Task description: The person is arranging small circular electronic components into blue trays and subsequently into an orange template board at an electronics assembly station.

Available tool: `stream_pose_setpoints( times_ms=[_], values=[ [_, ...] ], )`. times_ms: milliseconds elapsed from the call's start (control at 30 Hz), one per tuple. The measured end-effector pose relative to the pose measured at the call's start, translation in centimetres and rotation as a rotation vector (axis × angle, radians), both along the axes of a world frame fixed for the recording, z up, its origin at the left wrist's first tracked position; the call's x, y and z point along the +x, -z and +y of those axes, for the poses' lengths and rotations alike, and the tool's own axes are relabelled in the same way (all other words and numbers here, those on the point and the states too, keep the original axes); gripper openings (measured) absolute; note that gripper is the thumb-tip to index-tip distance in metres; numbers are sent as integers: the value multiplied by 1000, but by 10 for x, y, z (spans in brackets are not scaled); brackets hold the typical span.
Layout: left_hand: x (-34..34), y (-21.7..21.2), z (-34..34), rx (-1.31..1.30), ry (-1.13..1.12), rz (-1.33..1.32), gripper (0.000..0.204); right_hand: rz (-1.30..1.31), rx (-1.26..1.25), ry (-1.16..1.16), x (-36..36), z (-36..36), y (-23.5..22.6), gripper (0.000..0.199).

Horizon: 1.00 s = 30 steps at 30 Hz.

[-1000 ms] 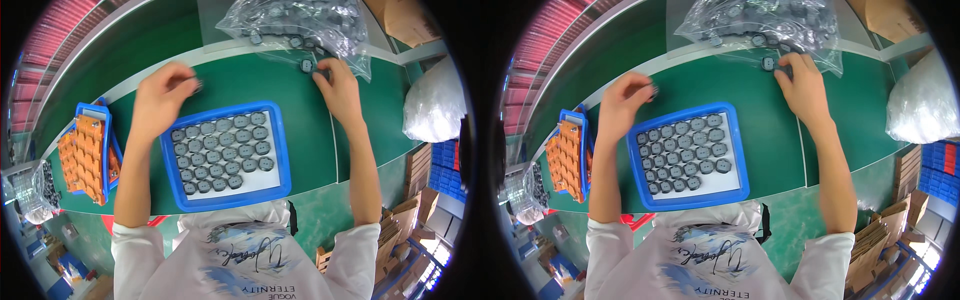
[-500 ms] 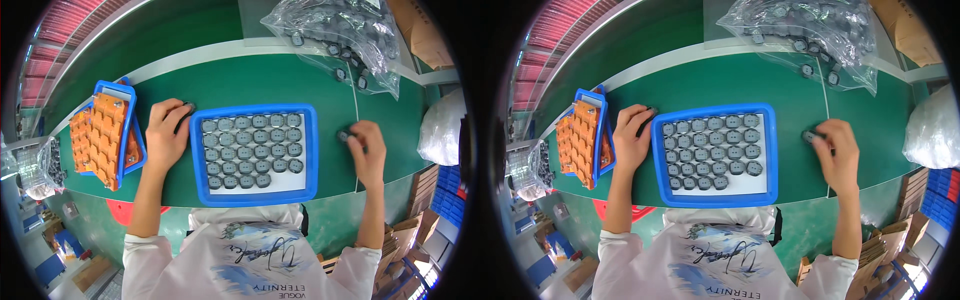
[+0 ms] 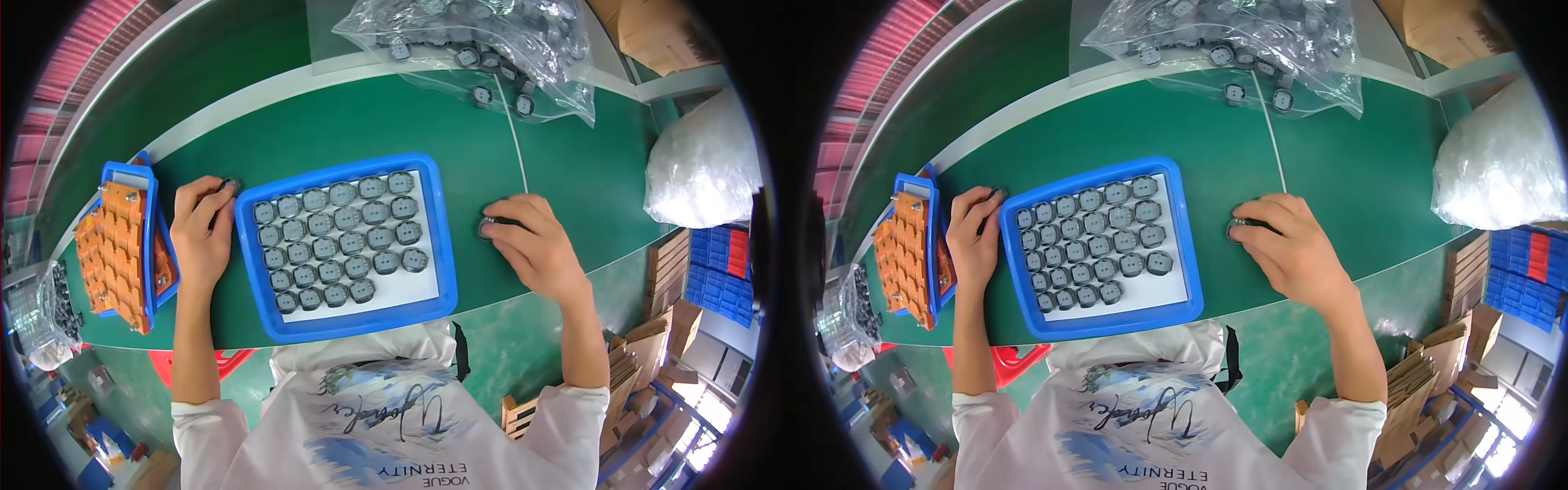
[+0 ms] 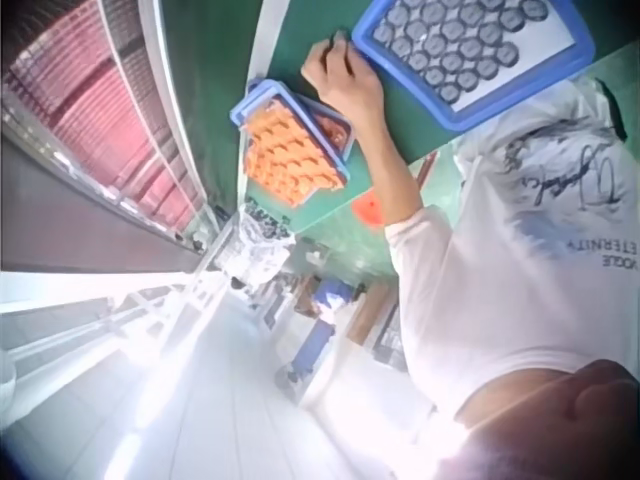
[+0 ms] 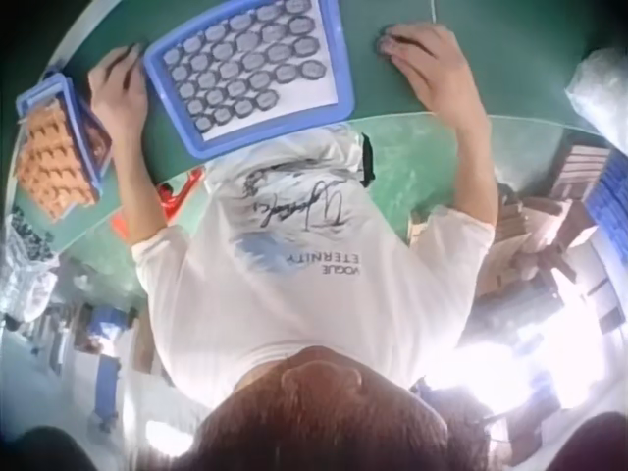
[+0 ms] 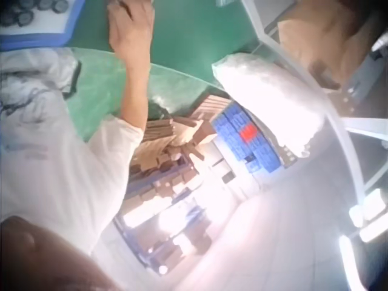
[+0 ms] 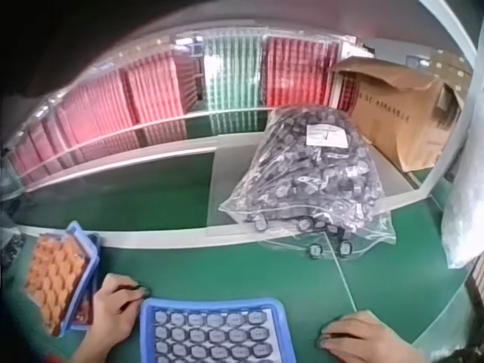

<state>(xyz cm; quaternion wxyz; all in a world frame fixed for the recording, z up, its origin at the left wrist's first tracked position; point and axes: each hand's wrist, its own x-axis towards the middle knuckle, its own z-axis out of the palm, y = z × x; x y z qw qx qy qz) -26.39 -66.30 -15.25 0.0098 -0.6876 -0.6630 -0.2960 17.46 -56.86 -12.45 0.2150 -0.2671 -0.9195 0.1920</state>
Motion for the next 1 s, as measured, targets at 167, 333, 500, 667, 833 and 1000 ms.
stream_pose_setpoints(
  times_ms=[167, 333, 500, 667, 833, 1000],
  values=[
    [33, -27, -10, 35, 3, -107, 17, -17, 1, 144, 5, -19, 12, 28],
    [124, -52, -34, 116, 517, -222, 18, 36, 89, 182, 1, -24, 15, 30],
    [157, -29, -32, 38, 584, -168, 24, 131, 100, 116, -17, -35, -8, 29],
    [155, -24, -33, -100, 564, -164, 27, 84, -72, -149, -52, -54, -20, 21],
    [153, -25, -30, -137, 546, -197, 26, -82, -70, -178, -64, -48, -17, 13],
    [154, -26, -31, -167, 555, -173, 28, -90, -17, -172, -63, -47, -16, 15]
  ],
)
